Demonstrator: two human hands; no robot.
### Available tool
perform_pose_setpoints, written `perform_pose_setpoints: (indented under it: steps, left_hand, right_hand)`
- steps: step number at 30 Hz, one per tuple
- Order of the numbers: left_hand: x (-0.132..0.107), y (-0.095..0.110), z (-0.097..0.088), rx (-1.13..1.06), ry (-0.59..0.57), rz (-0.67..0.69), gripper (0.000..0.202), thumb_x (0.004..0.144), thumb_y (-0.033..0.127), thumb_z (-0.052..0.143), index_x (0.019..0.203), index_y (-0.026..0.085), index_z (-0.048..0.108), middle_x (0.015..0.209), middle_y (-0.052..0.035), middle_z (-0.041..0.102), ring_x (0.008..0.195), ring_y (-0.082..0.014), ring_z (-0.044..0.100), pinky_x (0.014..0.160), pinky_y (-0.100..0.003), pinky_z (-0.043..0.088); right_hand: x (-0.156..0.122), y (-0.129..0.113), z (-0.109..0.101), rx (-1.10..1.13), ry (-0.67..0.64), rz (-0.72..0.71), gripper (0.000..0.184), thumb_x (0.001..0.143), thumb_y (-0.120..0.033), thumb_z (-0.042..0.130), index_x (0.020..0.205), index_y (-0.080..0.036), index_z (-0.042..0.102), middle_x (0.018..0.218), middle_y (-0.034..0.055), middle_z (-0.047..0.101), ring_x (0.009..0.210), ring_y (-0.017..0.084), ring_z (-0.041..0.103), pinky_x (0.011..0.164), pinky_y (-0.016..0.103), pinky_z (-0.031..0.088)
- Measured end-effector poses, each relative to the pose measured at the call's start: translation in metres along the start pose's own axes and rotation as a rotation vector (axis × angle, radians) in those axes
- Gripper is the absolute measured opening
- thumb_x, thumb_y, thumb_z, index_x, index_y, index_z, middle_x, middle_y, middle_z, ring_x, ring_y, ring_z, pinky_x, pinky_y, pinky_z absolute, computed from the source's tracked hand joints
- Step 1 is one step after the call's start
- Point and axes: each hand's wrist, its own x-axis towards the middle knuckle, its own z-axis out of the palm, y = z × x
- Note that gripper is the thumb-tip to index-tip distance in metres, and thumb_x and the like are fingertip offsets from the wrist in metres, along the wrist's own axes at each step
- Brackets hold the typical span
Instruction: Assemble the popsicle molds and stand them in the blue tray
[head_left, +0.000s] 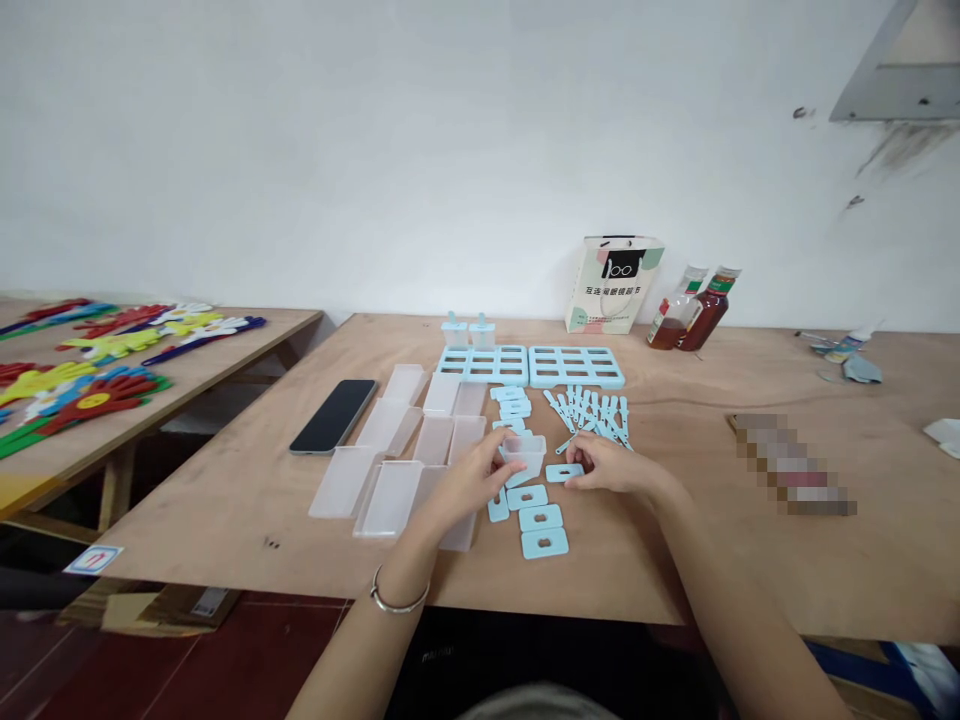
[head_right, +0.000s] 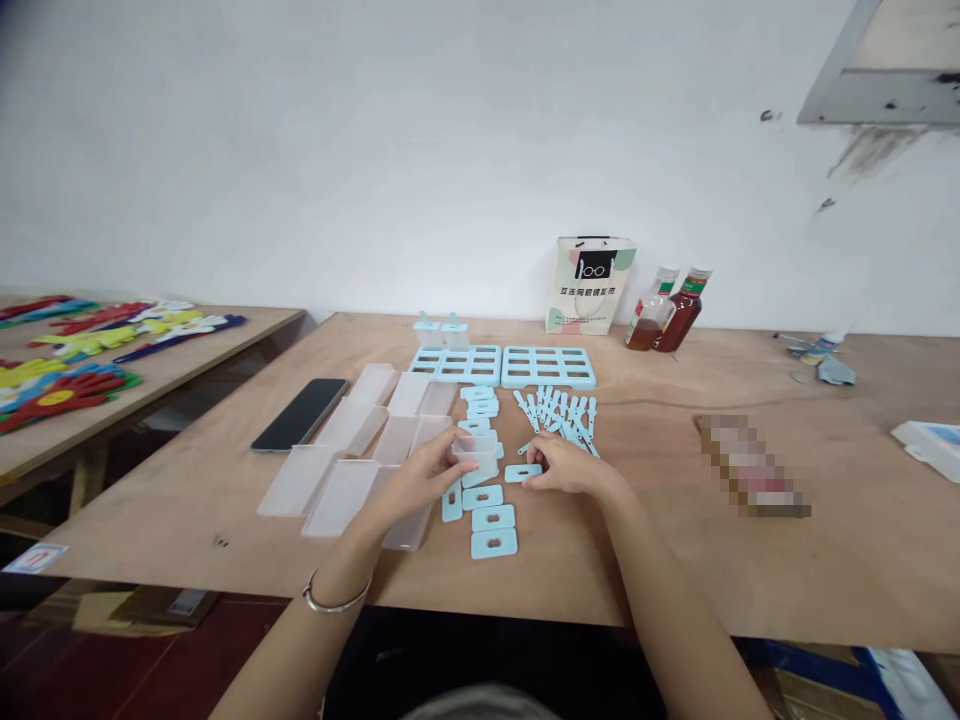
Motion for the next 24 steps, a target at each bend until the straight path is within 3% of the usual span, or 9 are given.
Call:
perform_pose_setpoints:
  steps: [6, 10, 12, 14, 19, 24]
  left_hand:
    - [0.000, -0.004, 0.002, -0.014, -0.002, 0.003, 0.018, 0.086, 0.039, 0.056, 0.094, 0.023, 0.051, 0.065, 0.0052, 0.053, 0.058, -0.0137, 0.054, 0.056, -0.025, 0.042]
    - [0.001, -0.003, 0.002, -0.015, 0.000, 0.004, 0.018, 0.085, 0.038, 0.057, 0.094, 0.022, 0.054, 0.068, 0.0038, 0.056, 0.059, -0.0134, 0.054, 0.056, -0.025, 0.042]
    - [0.002, -0.002, 0.003, -0.034, -0.001, 0.007, 0.018, 0.085, 0.037, 0.058, 0.093, 0.021, 0.055, 0.075, 0.0016, 0.059, 0.063, -0.0137, 0.056, 0.056, -0.025, 0.043]
    - [0.003, -0.002, 0.003, -0.051, -0.003, 0.019, 0.018, 0.085, 0.036, 0.059, 0.093, 0.020, 0.057, 0.080, 0.0001, 0.061, 0.064, -0.0136, 0.056, 0.057, -0.025, 0.043]
    - [0.003, -0.002, 0.003, -0.054, 0.001, 0.067, 0.020, 0.086, 0.039, 0.058, 0.092, 0.019, 0.059, 0.081, -0.0006, 0.061, 0.066, -0.0140, 0.055, 0.059, -0.026, 0.043]
    - [0.003, -0.003, 0.006, -0.086, -0.009, 0.086, 0.020, 0.088, 0.037, 0.056, 0.090, 0.018, 0.059, 0.082, -0.0015, 0.061, 0.070, -0.0148, 0.056, 0.062, -0.027, 0.043]
  right_hand:
    - [-0.001, -0.004, -0.008, 0.107, 0.029, 0.076, 0.023, 0.062, -0.037, 0.074, 0.077, -0.022, 0.065, 0.063, -0.0024, 0.056, 0.056, 0.013, 0.048, 0.048, 0.023, 0.036]
    - [-0.001, -0.016, -0.012, 0.251, 0.241, 0.043, 0.029, 0.070, -0.043, 0.070, 0.091, -0.023, 0.069, 0.080, 0.0017, 0.064, 0.074, 0.017, 0.057, 0.067, 0.030, 0.047]
    - [0.000, -0.026, -0.011, 0.343, 0.401, 0.007, 0.032, 0.076, -0.045, 0.066, 0.100, -0.024, 0.068, 0.092, 0.0033, 0.065, 0.085, 0.019, 0.059, 0.077, 0.033, 0.048]
    - [0.001, -0.039, -0.005, 0.381, 0.472, -0.055, 0.033, 0.080, -0.046, 0.062, 0.106, -0.026, 0.067, 0.099, 0.0044, 0.063, 0.092, 0.020, 0.059, 0.081, 0.035, 0.049]
    - [0.001, -0.060, 0.015, 0.258, 0.409, -0.185, 0.027, 0.082, -0.044, 0.062, 0.104, -0.030, 0.069, 0.098, 0.0054, 0.060, 0.095, 0.023, 0.059, 0.078, 0.037, 0.051]
    - [0.004, -0.054, 0.024, 0.181, 0.394, -0.265, 0.027, 0.081, -0.043, 0.063, 0.104, -0.030, 0.069, 0.098, 0.0053, 0.060, 0.095, 0.022, 0.060, 0.082, 0.039, 0.052]
